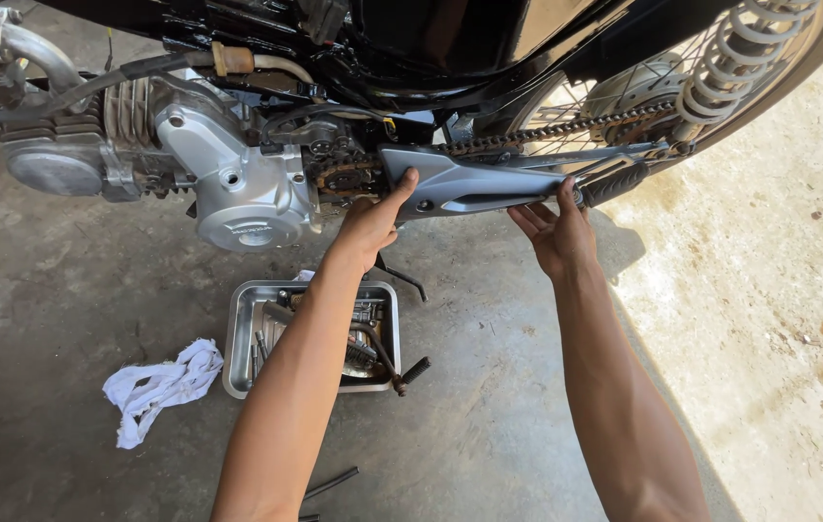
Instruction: The person uses a T-handle wrench to tighten bolts on the motorcycle engine casing. They then pick up a metal footpeg assembly and attach it to the motorcycle frame, securing it with bolts.
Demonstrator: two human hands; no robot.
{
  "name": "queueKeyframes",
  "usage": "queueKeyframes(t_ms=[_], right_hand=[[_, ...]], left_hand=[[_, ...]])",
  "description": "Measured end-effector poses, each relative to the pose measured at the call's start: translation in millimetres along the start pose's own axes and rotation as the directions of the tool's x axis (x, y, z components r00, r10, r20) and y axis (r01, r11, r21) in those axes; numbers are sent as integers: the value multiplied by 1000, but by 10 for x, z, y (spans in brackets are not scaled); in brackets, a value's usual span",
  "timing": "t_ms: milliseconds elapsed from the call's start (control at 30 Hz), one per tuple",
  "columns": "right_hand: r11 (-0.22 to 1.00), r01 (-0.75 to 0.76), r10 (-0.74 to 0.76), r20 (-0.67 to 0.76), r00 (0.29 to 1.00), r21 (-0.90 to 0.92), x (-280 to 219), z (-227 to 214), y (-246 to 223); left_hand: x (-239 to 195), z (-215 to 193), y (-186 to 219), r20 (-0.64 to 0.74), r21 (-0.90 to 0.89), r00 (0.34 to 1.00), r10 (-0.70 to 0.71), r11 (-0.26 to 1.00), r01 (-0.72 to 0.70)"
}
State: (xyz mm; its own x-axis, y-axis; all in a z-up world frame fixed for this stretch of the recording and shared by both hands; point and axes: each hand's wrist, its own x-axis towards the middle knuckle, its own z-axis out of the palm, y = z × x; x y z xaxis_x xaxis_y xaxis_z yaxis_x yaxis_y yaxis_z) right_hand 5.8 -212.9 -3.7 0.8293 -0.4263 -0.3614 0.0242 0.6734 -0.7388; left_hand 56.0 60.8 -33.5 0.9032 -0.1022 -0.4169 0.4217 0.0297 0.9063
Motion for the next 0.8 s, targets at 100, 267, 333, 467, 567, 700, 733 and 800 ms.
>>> queueKeyframes(t_ms=[100, 267, 333, 467, 567, 700, 733, 800], right_hand=[[1000, -11, 11, -4, 1000, 2, 72, -13, 32], [1000, 6, -5, -9, 1000, 17, 198, -64, 75], [1000, 9, -8, -16, 1000, 20, 211, -79, 86], [999, 0, 2, -51, 999, 52, 142, -61, 117], [998, -8, 12, -62, 998, 69, 146, -75, 159], [995, -42, 51, -103, 993, 89, 120, -73, 234], [995, -46, 55, -104, 993, 89, 148, -120, 282], [991, -74, 86, -113, 990, 110, 208, -195, 374]], left_hand=[[-479, 28, 541, -44, 31, 999, 7, 1000, -5], [-668, 73, 817, -90, -24, 996, 21, 999, -23], [-690, 103, 839, -106, -3, 994, 39, 999, -39], [-770, 132, 823, -109, 75, 994, 30, 997, -22], [-981, 142, 950, -108, 201, 994, 34, 980, -12], [-1035, 149, 987, -99, 375, 994, 34, 927, 6], [-952, 135, 920, -102, 375, 994, 31, 927, 9], [-783, 99, 801, -93, 452, 994, 55, 892, -7]])
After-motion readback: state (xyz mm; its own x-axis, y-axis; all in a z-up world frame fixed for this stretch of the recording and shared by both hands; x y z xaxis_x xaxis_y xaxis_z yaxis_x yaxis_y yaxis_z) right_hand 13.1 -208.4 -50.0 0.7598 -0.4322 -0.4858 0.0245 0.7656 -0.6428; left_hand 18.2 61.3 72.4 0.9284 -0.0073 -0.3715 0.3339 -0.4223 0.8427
